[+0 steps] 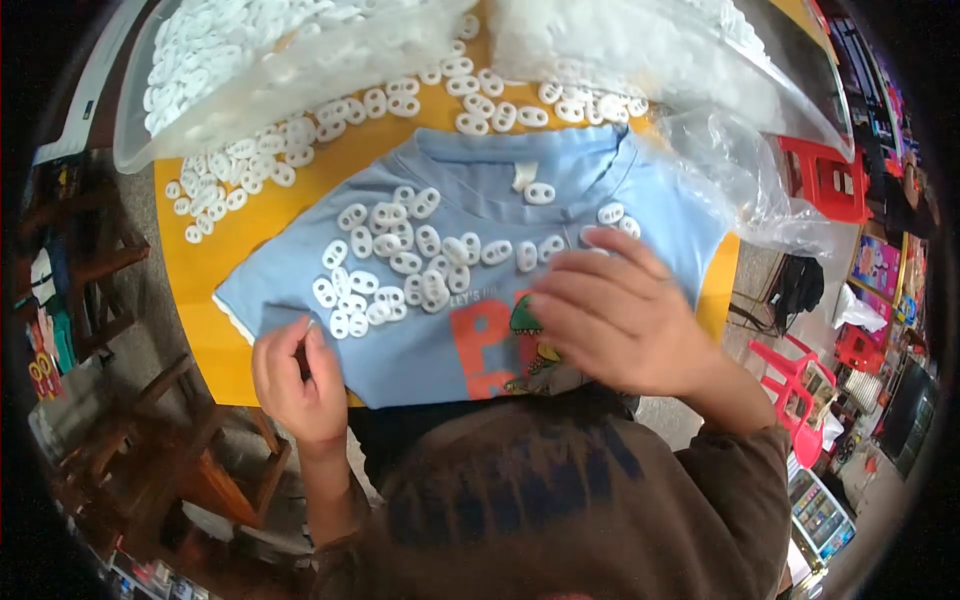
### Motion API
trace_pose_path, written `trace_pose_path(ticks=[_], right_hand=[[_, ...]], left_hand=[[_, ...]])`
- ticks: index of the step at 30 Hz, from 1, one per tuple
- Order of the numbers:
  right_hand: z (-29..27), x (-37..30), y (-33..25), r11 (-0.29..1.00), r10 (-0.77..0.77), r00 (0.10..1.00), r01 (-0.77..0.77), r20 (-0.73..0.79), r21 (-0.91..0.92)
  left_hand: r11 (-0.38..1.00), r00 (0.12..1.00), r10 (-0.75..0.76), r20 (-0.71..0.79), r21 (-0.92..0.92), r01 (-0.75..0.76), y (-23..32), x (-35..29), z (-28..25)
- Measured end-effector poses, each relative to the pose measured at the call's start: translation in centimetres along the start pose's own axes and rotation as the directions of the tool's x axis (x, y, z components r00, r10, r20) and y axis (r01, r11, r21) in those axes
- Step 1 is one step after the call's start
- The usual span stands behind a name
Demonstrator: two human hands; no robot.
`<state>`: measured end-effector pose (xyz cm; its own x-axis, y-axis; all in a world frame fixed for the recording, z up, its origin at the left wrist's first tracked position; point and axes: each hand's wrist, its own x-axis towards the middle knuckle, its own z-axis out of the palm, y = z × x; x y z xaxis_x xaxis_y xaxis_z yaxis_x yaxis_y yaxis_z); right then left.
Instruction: Assembling small metal inserts into white plastic components on a work table.
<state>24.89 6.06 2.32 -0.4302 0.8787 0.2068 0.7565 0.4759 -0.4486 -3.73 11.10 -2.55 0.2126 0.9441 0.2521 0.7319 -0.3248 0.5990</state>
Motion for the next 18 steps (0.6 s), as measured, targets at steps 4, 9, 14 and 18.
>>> trace_pose_path(ticks=[4, 9, 14, 18], right_hand=[[-1.4, -2.7, 1.1, 0.982, 0.164, 0.982, -0.172, -0.096, -0.082], [-0.8, -4.9, 3.4, 0.928, 0.3, 0.945, -0.32, -0.128, -0.19], [-0.8, -5.5, 4.5, 0.89, 0.381, 0.915, -0.402, -0.131, -0.214], [-0.7, -6.0, 4.9, 0.897, 0.373, 0.917, -0.395, -0.141, -0.199]], left_hand=[[0.999, 1.0, -0.003, 0.007, 0.035, 0.003, 0.0, -0.1, 0.0], [0.998, 1.0, -0.021, -0.015, 0.065, 0.022, 0.0, -0.2, 0.4], [0.997, 0.999, -0.031, -0.039, 0.065, 0.034, 0.1, -0.3, 0.5], [0.997, 0.999, -0.037, -0.037, 0.067, 0.04, 0.4, -0.2, 0.9]])
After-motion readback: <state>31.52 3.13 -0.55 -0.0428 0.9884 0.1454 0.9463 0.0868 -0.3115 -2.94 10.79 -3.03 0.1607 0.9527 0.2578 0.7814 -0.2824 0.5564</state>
